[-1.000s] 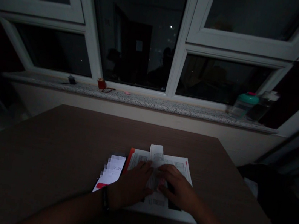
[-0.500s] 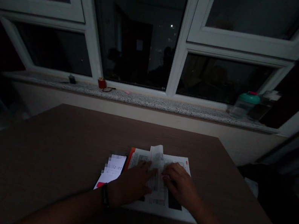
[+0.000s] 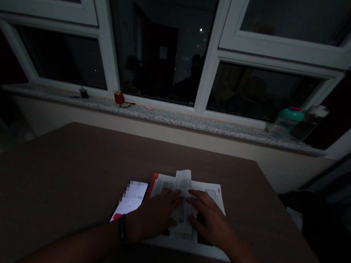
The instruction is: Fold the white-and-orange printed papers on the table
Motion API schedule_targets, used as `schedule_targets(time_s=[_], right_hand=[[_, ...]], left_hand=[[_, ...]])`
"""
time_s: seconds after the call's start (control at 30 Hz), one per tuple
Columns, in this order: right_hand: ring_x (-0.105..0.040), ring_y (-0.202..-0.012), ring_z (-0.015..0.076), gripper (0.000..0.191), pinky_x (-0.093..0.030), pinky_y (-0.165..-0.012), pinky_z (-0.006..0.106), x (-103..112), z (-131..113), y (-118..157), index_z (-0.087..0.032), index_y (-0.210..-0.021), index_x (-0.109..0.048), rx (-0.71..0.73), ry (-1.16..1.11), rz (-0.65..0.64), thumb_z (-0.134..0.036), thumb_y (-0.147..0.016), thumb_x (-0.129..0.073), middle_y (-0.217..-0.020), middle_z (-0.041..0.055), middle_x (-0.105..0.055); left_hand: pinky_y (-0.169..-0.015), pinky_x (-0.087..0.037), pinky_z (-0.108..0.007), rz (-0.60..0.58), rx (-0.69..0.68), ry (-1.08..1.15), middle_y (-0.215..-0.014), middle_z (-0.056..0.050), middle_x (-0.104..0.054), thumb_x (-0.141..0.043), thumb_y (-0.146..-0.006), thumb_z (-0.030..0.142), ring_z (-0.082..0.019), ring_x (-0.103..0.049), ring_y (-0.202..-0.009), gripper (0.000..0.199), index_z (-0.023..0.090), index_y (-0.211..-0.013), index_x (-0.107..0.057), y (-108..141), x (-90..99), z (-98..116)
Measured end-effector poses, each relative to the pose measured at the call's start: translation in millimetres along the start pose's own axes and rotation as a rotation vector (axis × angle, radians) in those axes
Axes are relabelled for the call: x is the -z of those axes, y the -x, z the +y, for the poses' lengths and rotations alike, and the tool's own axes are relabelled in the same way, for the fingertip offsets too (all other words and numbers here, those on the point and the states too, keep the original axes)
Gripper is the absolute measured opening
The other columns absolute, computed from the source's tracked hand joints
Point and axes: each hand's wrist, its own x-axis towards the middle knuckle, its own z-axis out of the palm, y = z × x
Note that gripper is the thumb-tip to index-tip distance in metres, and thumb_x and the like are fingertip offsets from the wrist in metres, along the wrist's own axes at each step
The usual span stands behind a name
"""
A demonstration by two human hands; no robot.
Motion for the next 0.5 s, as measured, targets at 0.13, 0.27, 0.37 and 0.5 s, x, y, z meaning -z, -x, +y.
schedule_targets(time_s=[0.13, 0.27, 0.37, 0.5], right_hand=[[-0.038, -0.138, 0.0254, 0.049, -0.034, -0.115, 0.045, 0, 2, 0, -0.025, -0.137, -0.052, -0.011, 0.01, -0.073, -0.026, -0.089, -0.058, -0.151, 0.0071, -0.043], [-0.033, -0.143, 0.0258, 0.053, -0.03, -0.117, 0.047, -1, 6, 2, -0.026, -0.144, -0.046, -0.01, 0.014, -0.123, -0.029, -0.092, -0.055, -0.155, 0.0057, -0.038], [-0.027, -0.146, 0.026, 0.056, -0.028, -0.118, 0.048, -1, 8, 3, -0.027, -0.147, -0.042, 0.008, 0.008, -0.147, -0.031, -0.092, -0.055, -0.157, 0.0045, -0.034], [-0.022, -0.147, 0.0275, 0.063, -0.025, -0.119, 0.05, 0, 11, 3, -0.028, -0.15, -0.037, 0.015, -0.009, -0.175, -0.034, -0.091, -0.058, -0.16, 0.0034, -0.028]], left_hand=[[-0.109, -0.037, -0.047, 0.02, -0.009, 0.015, -0.154, -0.011, -0.036, -0.065, -0.09, 0.027, -0.034, -0.035, -0.139, 0.063, 0.02, -0.147, -0.038, 1, 0.5, 1], [-0.109, -0.036, -0.046, 0.02, -0.017, 0.016, -0.153, -0.013, -0.038, -0.066, -0.09, 0.028, -0.034, -0.036, -0.138, 0.063, 0.018, -0.146, -0.039, 0, -2.1, -1], [-0.11, -0.035, -0.046, 0.022, -0.021, 0.006, -0.152, -0.013, -0.038, -0.065, -0.091, 0.029, -0.033, -0.036, -0.139, 0.062, 0.018, -0.146, -0.039, 0, -3.0, -3], [-0.108, -0.038, -0.044, 0.015, 0.0, 0.005, -0.15, -0.013, -0.042, -0.069, -0.088, 0.03, -0.033, -0.038, -0.137, 0.065, 0.017, -0.145, -0.04, 0, -0.5, -1]])
